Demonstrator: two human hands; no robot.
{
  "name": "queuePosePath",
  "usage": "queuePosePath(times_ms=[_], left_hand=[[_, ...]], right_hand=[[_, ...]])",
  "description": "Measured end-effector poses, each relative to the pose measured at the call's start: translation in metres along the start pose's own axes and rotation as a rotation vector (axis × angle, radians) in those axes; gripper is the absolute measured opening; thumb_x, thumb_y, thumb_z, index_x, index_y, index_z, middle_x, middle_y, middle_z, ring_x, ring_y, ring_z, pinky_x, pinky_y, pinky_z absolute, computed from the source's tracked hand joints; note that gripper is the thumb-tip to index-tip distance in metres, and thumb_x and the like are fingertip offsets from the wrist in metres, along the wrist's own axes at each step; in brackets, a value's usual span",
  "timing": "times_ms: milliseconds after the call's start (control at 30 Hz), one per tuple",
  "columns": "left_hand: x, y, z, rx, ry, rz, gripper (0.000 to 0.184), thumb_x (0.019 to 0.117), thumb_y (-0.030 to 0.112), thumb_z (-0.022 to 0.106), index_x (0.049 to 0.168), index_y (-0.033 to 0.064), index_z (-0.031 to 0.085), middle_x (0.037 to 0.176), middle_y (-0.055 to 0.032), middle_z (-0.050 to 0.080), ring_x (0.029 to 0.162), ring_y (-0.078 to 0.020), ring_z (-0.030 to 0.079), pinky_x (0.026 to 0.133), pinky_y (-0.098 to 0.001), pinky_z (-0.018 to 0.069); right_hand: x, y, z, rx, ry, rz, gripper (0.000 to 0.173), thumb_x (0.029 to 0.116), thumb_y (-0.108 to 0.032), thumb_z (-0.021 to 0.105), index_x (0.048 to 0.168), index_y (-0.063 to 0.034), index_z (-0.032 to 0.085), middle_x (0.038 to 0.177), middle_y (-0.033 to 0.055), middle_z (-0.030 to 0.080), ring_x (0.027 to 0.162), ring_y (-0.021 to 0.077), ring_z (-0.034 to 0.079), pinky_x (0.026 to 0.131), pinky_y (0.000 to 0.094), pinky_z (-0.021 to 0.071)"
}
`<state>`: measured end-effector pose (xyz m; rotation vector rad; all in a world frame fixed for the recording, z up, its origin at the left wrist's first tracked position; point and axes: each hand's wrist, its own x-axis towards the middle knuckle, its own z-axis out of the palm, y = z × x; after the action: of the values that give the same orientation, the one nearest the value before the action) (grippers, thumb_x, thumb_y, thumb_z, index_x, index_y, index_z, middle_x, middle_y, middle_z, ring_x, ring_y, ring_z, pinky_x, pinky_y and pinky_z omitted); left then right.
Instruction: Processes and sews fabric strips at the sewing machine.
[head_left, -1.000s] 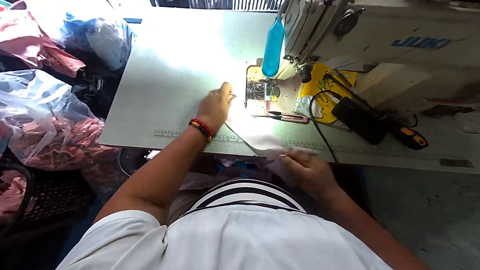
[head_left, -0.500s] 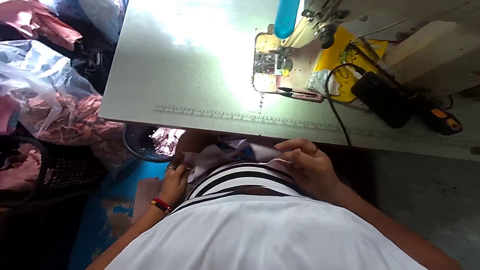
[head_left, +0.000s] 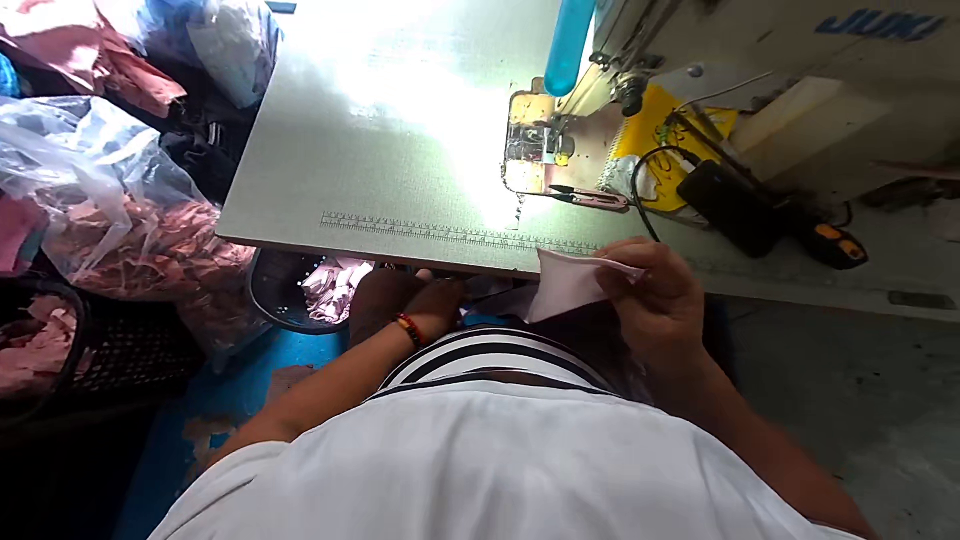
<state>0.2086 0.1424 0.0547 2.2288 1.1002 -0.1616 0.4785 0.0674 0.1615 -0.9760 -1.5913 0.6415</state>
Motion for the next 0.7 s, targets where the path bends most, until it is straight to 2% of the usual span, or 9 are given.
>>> queuePosePath(times_ms=[100, 167, 233, 333, 433, 500, 567, 633, 700], left_hand=[[0.013, 0.025, -0.013, 0.197, -0.041, 0.208, 0.027, 0.1016, 0.015, 0.058, 0.125, 0.0023, 0.064, 0.111, -0.0237, 0.069, 0.104, -0.0441, 0.067, 0.088, -0.0603, 0.0538], [0.004, 0.032, -0.028, 0.257, -0.111, 0.260, 0.026, 0.1022, 0.012, 0.056, 0.126, 0.0052, 0.064, 0.107, -0.0224, 0.070, 0.099, -0.0438, 0.069, 0.084, -0.0612, 0.0543], [-0.011, 0.036, -0.044, 0.237, -0.143, 0.309, 0.023, 0.1037, 0.011, 0.054, 0.124, 0.0064, 0.066, 0.094, -0.0211, 0.071, 0.089, -0.0430, 0.071, 0.078, -0.0622, 0.0552], [-0.024, 0.033, -0.059, 0.174, 0.031, 0.403, 0.014, 0.0994, 0.019, 0.065, 0.102, 0.0061, 0.068, 0.074, -0.0128, 0.067, 0.071, -0.0342, 0.070, 0.064, -0.0567, 0.0550], [-0.032, 0.036, -0.083, -0.071, 0.193, 0.373, 0.010, 0.0927, 0.012, 0.073, 0.094, 0.0045, 0.067, 0.076, -0.0083, 0.066, 0.068, -0.0240, 0.066, 0.063, -0.0474, 0.0568], [-0.037, 0.042, -0.096, -0.344, 0.272, 0.292, 0.013, 0.0923, 0.011, 0.073, 0.095, 0.0014, 0.065, 0.078, -0.0067, 0.064, 0.069, -0.0158, 0.062, 0.065, -0.0363, 0.0541], [-0.037, 0.053, -0.103, -0.596, 0.310, 0.241, 0.015, 0.0903, 0.009, 0.074, 0.095, 0.0034, 0.061, 0.078, -0.0021, 0.062, 0.069, -0.0074, 0.060, 0.064, -0.0250, 0.0520], [-0.037, 0.067, -0.105, -0.751, 0.294, 0.269, 0.016, 0.0879, 0.002, 0.073, 0.095, 0.0042, 0.059, 0.080, -0.0025, 0.062, 0.068, -0.0070, 0.061, 0.061, -0.0220, 0.0527], [-0.042, 0.078, -0.101, -0.841, 0.276, 0.341, 0.021, 0.0856, -0.007, 0.068, 0.098, 0.0055, 0.056, 0.079, -0.0051, 0.061, 0.061, -0.0089, 0.058, 0.052, -0.0201, 0.0484]], right_hand=[[-0.005, 0.001, 0.004, 0.093, 0.004, 0.103, 0.011, 0.0987, -0.012, 0.065, 0.108, -0.0166, 0.067, 0.103, -0.0078, 0.065, 0.096, 0.0019, 0.064, 0.084, 0.0213, 0.0571], [-0.010, -0.003, 0.006, 0.129, -0.011, 0.127, 0.010, 0.0966, -0.012, 0.068, 0.106, -0.0153, 0.070, 0.102, -0.0057, 0.067, 0.095, 0.0045, 0.065, 0.083, 0.0234, 0.0584], [-0.013, -0.007, 0.007, 0.098, -0.053, 0.066, 0.011, 0.0953, -0.012, 0.071, 0.106, -0.0143, 0.073, 0.103, -0.0038, 0.067, 0.098, 0.0063, 0.065, 0.085, 0.0232, 0.0584], [-0.013, -0.003, 0.011, -0.016, -0.135, -0.024, 0.006, 0.0929, -0.012, 0.073, 0.098, -0.0107, 0.075, 0.098, -0.0017, 0.068, 0.099, 0.0089, 0.063, 0.087, 0.0254, 0.0545], [-0.006, -0.015, 0.010, -0.040, -0.356, -0.095, 0.010, 0.0940, -0.014, 0.070, 0.095, -0.0111, 0.079, 0.095, -0.0002, 0.071, 0.100, 0.0113, 0.062, 0.089, 0.0296, 0.0516], [0.000, -0.032, 0.011, 0.119, -0.468, -0.118, 0.010, 0.0961, -0.017, 0.070, 0.097, -0.0133, 0.079, 0.108, 0.0016, 0.069, 0.117, 0.0147, 0.058, 0.102, 0.0340, 0.0477], [0.004, -0.037, 0.023, 0.200, -0.386, -0.091, 0.006, 0.0942, -0.020, 0.074, 0.094, -0.0176, 0.079, 0.123, 0.0003, 0.063, 0.129, 0.0147, 0.052, 0.110, 0.0356, 0.0451], [0.006, -0.027, 0.041, 0.199, -0.208, 0.012, 0.001, 0.0870, -0.017, 0.079, 0.088, -0.0164, 0.079, 0.134, 0.0031, 0.058, 0.133, 0.0146, 0.050, 0.110, 0.0330, 0.0481], [0.008, -0.015, 0.053, 0.243, -0.144, 0.140, 0.006, 0.0842, -0.009, 0.079, 0.089, -0.0112, 0.079, 0.141, 0.0076, 0.055, 0.132, 0.0151, 0.053, 0.106, 0.0312, 0.0523]])
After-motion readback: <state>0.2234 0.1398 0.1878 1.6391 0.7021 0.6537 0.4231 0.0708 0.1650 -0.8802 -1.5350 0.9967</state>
